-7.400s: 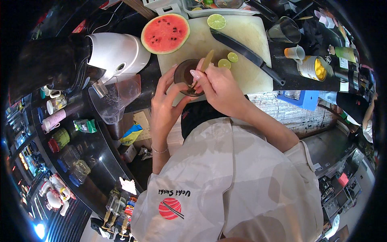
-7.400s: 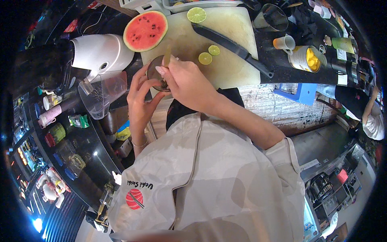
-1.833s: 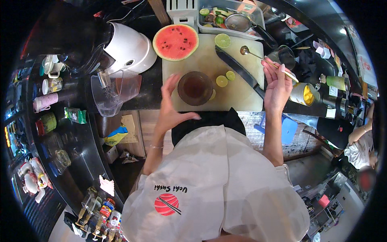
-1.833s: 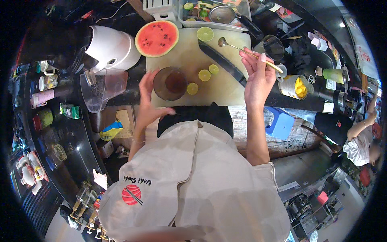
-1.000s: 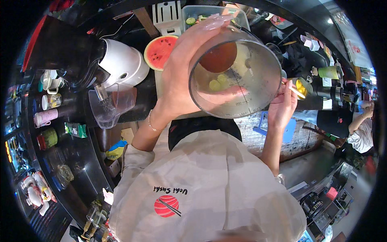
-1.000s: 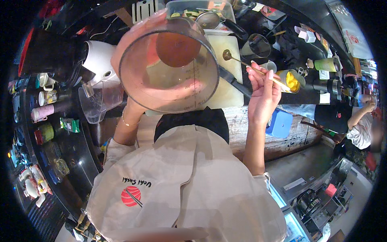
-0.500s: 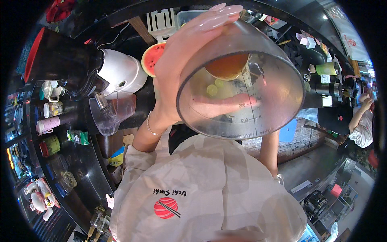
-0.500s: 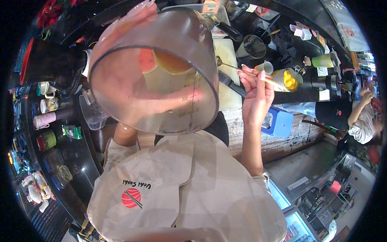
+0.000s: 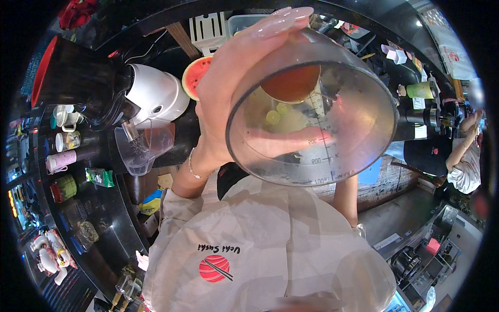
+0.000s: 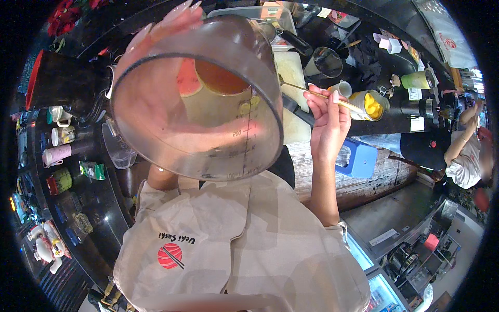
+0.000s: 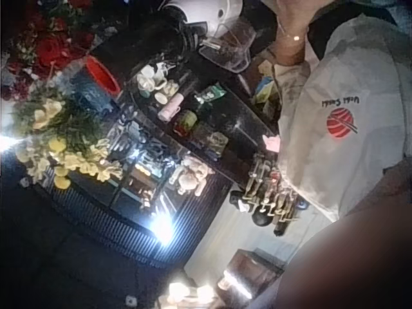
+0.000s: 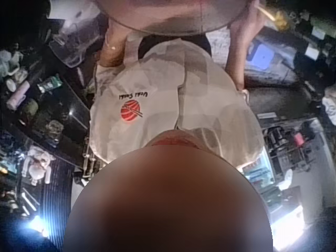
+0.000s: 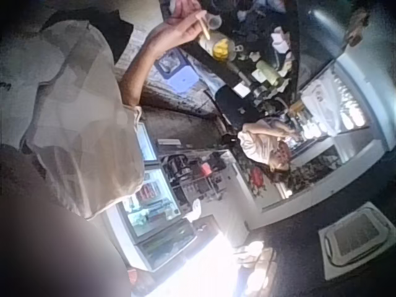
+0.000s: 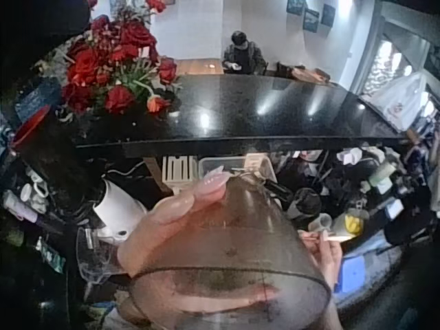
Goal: The person cuts limes on a cutting board, squeezes them into a glass, and adds a dark liquid from a container. They stir the mixture with a spoon, then pour the contents through a strainer into another glass. The person retrieves a lime from a refrigerator and continues preparing the drink.
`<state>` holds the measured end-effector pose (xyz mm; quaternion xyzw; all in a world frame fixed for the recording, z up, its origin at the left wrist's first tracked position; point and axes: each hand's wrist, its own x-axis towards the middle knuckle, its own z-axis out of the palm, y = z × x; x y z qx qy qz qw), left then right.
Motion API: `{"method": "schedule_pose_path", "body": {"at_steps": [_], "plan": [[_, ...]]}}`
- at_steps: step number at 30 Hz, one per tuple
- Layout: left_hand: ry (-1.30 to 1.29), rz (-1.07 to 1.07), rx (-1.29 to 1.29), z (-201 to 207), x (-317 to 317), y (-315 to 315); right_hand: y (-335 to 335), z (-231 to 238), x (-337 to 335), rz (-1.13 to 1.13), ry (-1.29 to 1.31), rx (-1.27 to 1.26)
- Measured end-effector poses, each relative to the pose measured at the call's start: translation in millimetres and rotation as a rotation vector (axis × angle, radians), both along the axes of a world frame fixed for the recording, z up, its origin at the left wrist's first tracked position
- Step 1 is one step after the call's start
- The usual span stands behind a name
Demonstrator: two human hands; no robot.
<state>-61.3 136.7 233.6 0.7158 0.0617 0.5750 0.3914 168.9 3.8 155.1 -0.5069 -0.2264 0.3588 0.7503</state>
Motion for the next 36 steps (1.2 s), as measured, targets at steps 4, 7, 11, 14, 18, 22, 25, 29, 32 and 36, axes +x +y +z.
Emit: {"method": "schedule_pose_path", "body": {"at_steps": [4, 7, 11, 14, 18, 22, 25, 29, 32, 36], "plan": [[0.185, 0.241, 0.187, 4.9, -7.2, -16.1, 0.0, -1.6, -1.2, -0.017, -0.036, -0.059], [0.355, 0.33, 0.063, -15.2, -34.6, -37.5, 2.7, -9.7, -1.0, 0.018, -0.125, -0.112], [0.508, 0.414, -0.161, -74.7, -54.8, -68.1, 3.1, -35.2, -4.1, 0.066, -0.336, -0.159], [0.481, 0.472, -0.384, -113.1, -64.9, -86.8, 9.6, -64.5, -6.1, 0.128, -0.583, -0.136], [0.458, 0.552, -0.545, -148.8, -74.1, -96.2, 26.0, -101.7, 2.2, 0.29, -0.984, -0.187], [0.412, 0.634, -0.524, -171.6, -75.0, -95.5, 31.7, -117.8, 15.5, 0.457, -1.245, -0.312], [0.333, 0.638, -0.543, -182.3, -72.2, -92.5, 29.8, -111.2, 22.5, 0.403, -1.439, -0.347], [0.291, 0.653, -0.556, -193.0, -67.7, -85.7, 32.6, -94.4, 20.4, 0.31, -1.372, -0.404], [0.288, 0.647, -0.561, -201.0, -65.8, -79.1, 39.9, -87.7, 14.9, 0.444, -1.223, -0.531], [0.327, 0.617, -0.578, -205.7, -67.5, -73.8, 49.6, -85.1, 6.3, 0.434, -1.026, -0.423]]}}
